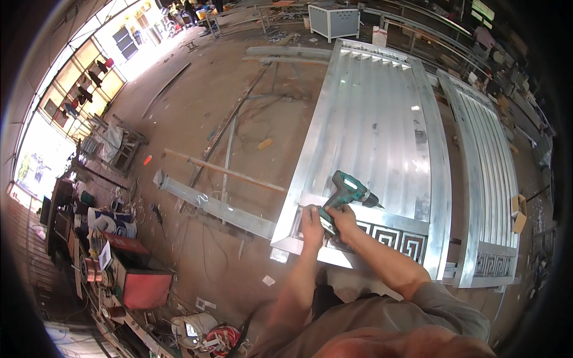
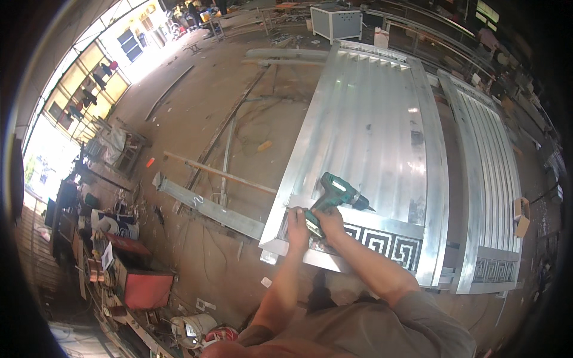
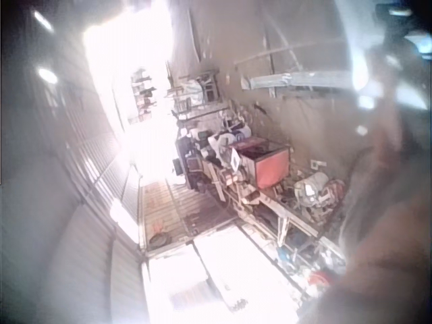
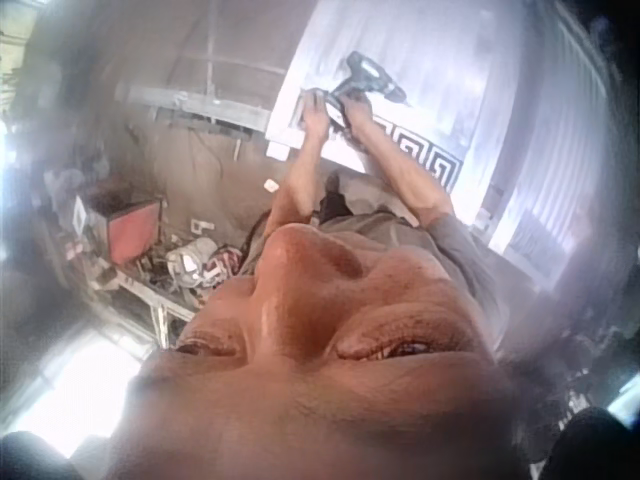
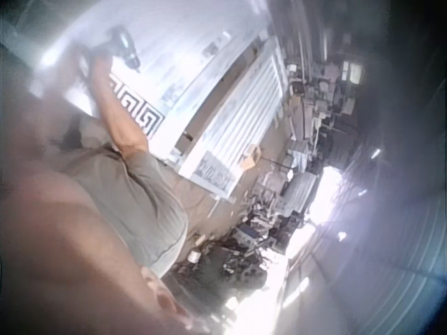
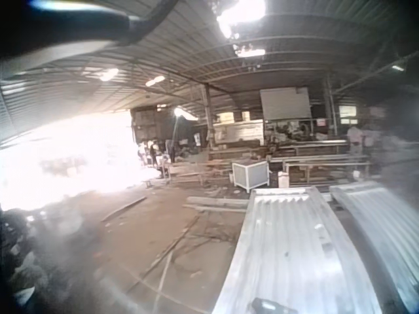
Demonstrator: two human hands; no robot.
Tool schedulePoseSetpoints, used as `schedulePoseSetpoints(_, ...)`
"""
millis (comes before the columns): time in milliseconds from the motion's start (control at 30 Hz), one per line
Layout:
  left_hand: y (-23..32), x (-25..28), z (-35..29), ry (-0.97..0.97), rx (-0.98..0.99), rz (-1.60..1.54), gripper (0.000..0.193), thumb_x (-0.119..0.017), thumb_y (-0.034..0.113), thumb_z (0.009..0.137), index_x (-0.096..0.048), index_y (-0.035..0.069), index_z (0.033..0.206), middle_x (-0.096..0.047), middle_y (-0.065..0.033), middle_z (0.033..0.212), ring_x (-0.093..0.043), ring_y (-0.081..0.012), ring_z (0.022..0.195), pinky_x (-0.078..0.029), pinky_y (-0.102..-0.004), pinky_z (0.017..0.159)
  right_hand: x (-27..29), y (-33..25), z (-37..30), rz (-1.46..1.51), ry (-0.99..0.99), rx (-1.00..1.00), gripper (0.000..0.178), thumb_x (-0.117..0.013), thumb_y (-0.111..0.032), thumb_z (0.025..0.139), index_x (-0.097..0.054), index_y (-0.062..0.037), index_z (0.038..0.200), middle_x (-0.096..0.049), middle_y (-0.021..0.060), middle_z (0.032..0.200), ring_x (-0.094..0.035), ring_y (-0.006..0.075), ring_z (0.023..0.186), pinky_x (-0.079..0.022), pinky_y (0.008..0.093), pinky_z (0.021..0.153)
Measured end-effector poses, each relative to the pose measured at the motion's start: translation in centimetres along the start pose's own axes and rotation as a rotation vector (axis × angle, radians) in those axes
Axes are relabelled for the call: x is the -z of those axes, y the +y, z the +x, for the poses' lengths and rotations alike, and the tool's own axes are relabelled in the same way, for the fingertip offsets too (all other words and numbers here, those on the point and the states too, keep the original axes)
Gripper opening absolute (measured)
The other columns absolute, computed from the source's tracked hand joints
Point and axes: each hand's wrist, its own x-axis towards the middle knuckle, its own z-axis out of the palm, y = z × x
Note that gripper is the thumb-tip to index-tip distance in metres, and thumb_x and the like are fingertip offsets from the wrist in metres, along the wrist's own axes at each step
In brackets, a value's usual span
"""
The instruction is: The person retrieves screws from a box and uses a cordless drill to fasten a metal hinge to a large metal frame. The person aligns the hinge, inserts screws, and tightens them with the drill.
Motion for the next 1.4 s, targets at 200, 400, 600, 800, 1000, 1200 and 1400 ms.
schedulePoseSetpoints(200,7.2,0.0,-4.0,0.007,-0.722,-0.023,0.011,-0.053,0.009,0.103,-0.059,0.003,0.109,-0.065,-0.0158,0.113,-0.061,-0.0330,0.111,-0.040,-0.0499,0.108,1.8,-5.3,-6.6,0.088,-0.179,0.229,0.040,-0.076,-0.014,0.092,-0.055,0.0003,0.123,-0.066,0.0075,0.101,-0.064,0.0144,0.092,-0.052,0.0275,0.079)
schedulePoseSetpoints(400,14.0,-4.2,-13.4,-0.251,-1.234,0.081,0.011,-0.060,0.001,0.093,-0.061,0.009,0.100,-0.068,-0.0121,0.115,-0.063,-0.0354,0.118,-0.030,-0.0589,0.118,11.1,-12.5,-19.3,0.229,-0.263,0.662,0.060,-0.078,-0.014,0.090,-0.046,-0.0012,0.139,-0.062,0.0084,0.120,-0.057,0.0192,0.116,-0.048,0.0376,0.100)
schedulePoseSetpoints(600,13.5,-14.2,-27.9,-0.775,-0.988,0.011,0.017,-0.069,0.007,0.091,-0.068,0.004,0.108,-0.069,-0.0126,0.114,-0.066,-0.0333,0.108,-0.050,-0.0488,0.098,30.3,-9.0,-28.3,-0.215,0.219,0.852,0.052,-0.078,-0.013,0.088,-0.052,-0.0024,0.131,-0.062,0.0028,0.100,-0.058,0.0124,0.092,-0.049,0.0320,0.085)
schedulePoseSetpoints(800,9.4,-26.0,-42.6,-1.009,-0.510,0.085,0.017,-0.061,0.014,0.101,-0.070,0.001,0.105,-0.071,-0.0150,0.106,-0.067,-0.0290,0.100,-0.052,-0.0386,0.091,52.0,1.6,-39.8,-0.236,0.641,0.818,0.033,-0.078,-0.012,0.089,-0.064,-0.0037,0.119,-0.068,0.0038,0.094,-0.064,0.0134,0.085,-0.054,0.0330,0.075)
schedulePoseSetpoints(1000,8.2,-39.3,-56.1,-1.465,-0.471,0.246,0.023,-0.060,0.019,0.103,-0.071,-0.001,0.103,-0.070,-0.0151,0.099,-0.068,-0.0280,0.093,-0.052,-0.0360,0.086,64.8,8.6,-52.0,0.287,0.713,0.336,0.050,-0.078,-0.016,0.087,-0.059,-0.0057,0.133,-0.070,0.0059,0.101,-0.065,0.0162,0.093,-0.053,0.0343,0.086)
schedulePoseSetpoints(1200,6.0,-52.0,-68.8,-1.740,-0.505,0.195,0.023,-0.064,0.018,0.102,-0.073,-0.002,0.110,-0.069,-0.0123,0.094,-0.066,-0.0220,0.089,-0.053,-0.0340,0.081,75.7,13.4,-59.3,0.550,1.118,0.562,0.045,-0.072,-0.001,0.082,-0.061,-0.0014,0.126,-0.065,0.0024,0.091,-0.063,0.0151,0.084,-0.051,0.0314,0.079)
schedulePoseSetpoints(1400,0.6,-65.3,-79.5,-1.865,-0.339,0.206,0.023,-0.066,0.020,0.101,-0.074,0.000,0.109,-0.068,-0.0090,0.087,-0.064,-0.0183,0.082,-0.051,-0.0322,0.076,91.7,14.4,-65.0,0.550,1.423,0.407,0.049,-0.073,-0.003,0.080,-0.061,-0.0026,0.128,-0.065,0.0017,0.094,-0.063,0.0137,0.084,-0.051,0.0296,0.075)
